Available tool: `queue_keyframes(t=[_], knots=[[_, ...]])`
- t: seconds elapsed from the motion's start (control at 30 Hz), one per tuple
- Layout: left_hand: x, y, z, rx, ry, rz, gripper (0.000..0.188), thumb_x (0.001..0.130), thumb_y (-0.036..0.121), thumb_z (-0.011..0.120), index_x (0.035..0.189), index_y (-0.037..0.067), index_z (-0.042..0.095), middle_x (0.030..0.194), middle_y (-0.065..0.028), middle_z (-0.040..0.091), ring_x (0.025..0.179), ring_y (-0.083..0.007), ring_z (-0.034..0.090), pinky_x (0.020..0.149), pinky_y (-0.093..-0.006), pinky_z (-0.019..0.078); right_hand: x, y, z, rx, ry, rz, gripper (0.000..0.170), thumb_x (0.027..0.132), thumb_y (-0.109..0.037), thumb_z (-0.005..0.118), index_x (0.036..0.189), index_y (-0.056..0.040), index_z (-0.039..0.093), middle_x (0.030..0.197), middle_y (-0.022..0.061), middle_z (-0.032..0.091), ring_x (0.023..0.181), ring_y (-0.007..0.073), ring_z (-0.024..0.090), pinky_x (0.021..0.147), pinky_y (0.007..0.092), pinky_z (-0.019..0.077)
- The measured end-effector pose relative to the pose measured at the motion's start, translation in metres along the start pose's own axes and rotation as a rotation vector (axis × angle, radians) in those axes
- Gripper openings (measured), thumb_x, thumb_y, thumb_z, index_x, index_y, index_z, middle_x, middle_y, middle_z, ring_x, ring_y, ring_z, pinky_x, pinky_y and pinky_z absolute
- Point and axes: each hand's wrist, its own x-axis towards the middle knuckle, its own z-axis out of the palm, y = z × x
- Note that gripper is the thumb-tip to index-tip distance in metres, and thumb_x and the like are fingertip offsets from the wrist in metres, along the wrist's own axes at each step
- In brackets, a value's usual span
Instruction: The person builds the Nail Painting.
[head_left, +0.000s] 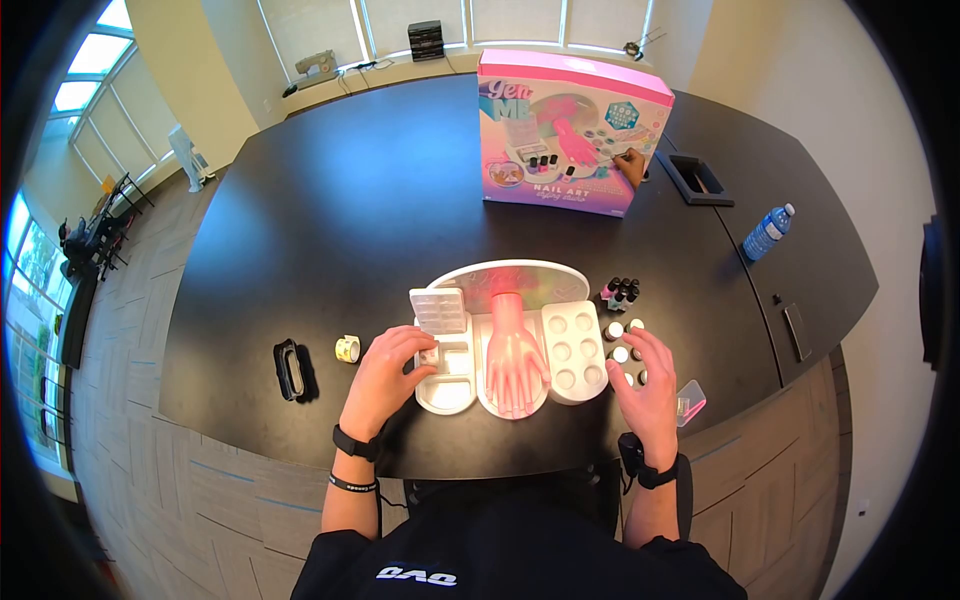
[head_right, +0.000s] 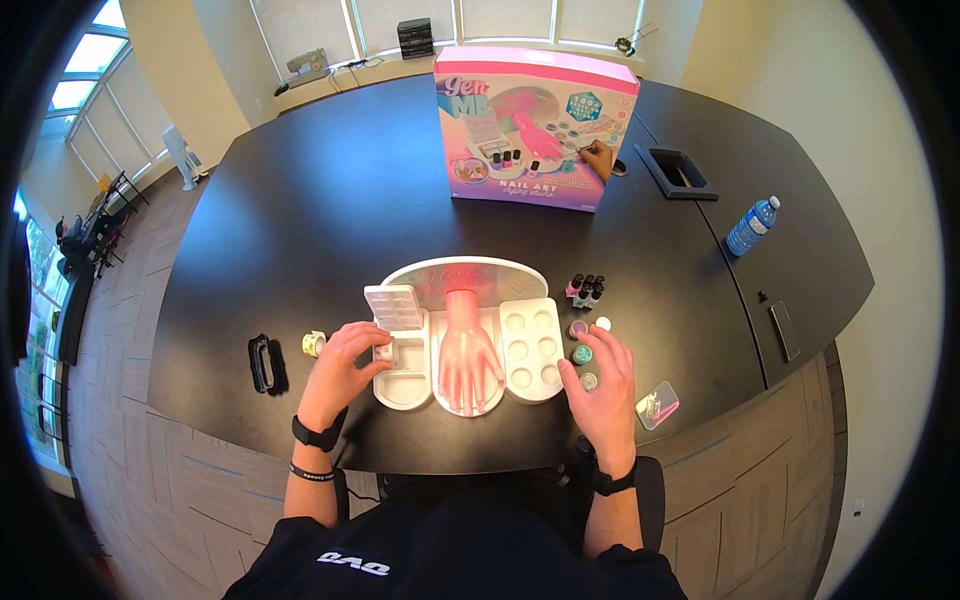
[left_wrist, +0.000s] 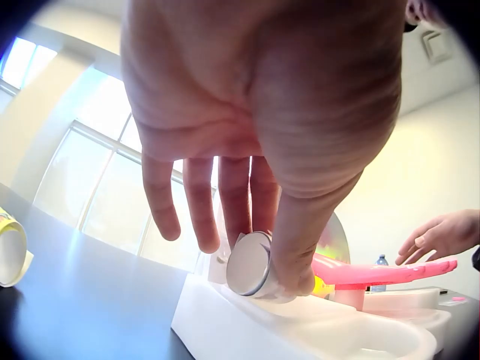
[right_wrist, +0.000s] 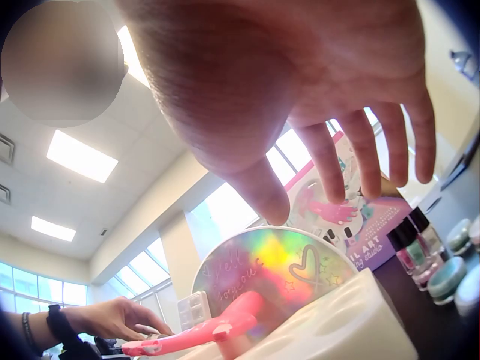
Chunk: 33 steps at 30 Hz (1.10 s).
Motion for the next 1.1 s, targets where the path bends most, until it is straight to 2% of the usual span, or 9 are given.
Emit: queue_keyframes(t=[0.33, 0.43, 0.5, 0.6, 1.1], knots=[[-0.002, -0.001, 0.005, 0.033, -0.027, -0.019, 0.032, 0.083, 0.013, 0.088, 0.113, 0.005, 0.080, 0.118, -0.0070, 0.080, 0.132, -0.0312, 0.064, 0.110, -0.0461, 0.0506, -0.001, 0.000, 0.001, 0.001, -0.007, -0.023, 0.046, 0.090, -0.013, 0.084, 0.133, -0.0027, 0.072, 0.142, 0.0168, 0.068, 0.136, 0.0378, 0.059, 0.115, 0.0469, 0.0475], [-0.003, -0.001, 0.005, 0.083, -0.018, 0.021, 0.033, 0.083, 0.013, 0.088, 0.114, 0.004, 0.080, 0.119, -0.0069, 0.079, 0.129, -0.0312, 0.064, 0.109, -0.0452, 0.0521, 0.000, 0.000, 0.001, 0.001, -0.007, -0.024, 0.045, 0.090, -0.013, 0.084, 0.132, -0.0027, 0.072, 0.142, 0.0163, 0.068, 0.135, 0.0377, 0.059, 0.115, 0.0469, 0.0476], [-0.002, 0.000, 0.006, 0.039, -0.018, 0.018, 0.037, 0.080, 0.011, 0.090, 0.115, 0.004, 0.081, 0.121, -0.0080, 0.079, 0.123, -0.0305, 0.066, 0.105, -0.0427, 0.0552, 0.000, -0.001, 0.001, 0.002, -0.010, -0.022, 0.045, 0.090, -0.012, 0.084, 0.132, -0.0027, 0.072, 0.142, 0.0157, 0.068, 0.135, 0.0375, 0.059, 0.115, 0.0468, 0.0475], [-0.001, 0.004, 0.009, -0.009, -0.028, -0.007, 0.036, 0.083, 0.010, 0.089, 0.116, 0.003, 0.080, 0.122, -0.0082, 0.078, 0.118, -0.0301, 0.067, 0.102, -0.0420, 0.0559, 0.000, -0.004, 0.001, 0.002, -0.015, -0.020, 0.045, 0.090, -0.012, 0.083, 0.132, -0.0028, 0.072, 0.142, 0.0145, 0.068, 0.135, 0.0371, 0.059, 0.115, 0.0465, 0.0474], [-0.001, 0.015, 0.023, -0.089, -0.080, -0.044, 0.030, 0.092, 0.006, 0.081, 0.122, 0.003, 0.078, 0.124, -0.0104, 0.073, 0.110, -0.0316, 0.073, 0.096, -0.0417, 0.0591, -0.001, -0.002, 0.001, 0.003, -0.021, -0.025, 0.046, 0.089, -0.012, 0.083, 0.133, -0.0032, 0.072, 0.143, 0.0134, 0.068, 0.135, 0.0370, 0.060, 0.116, 0.0465, 0.0474]])
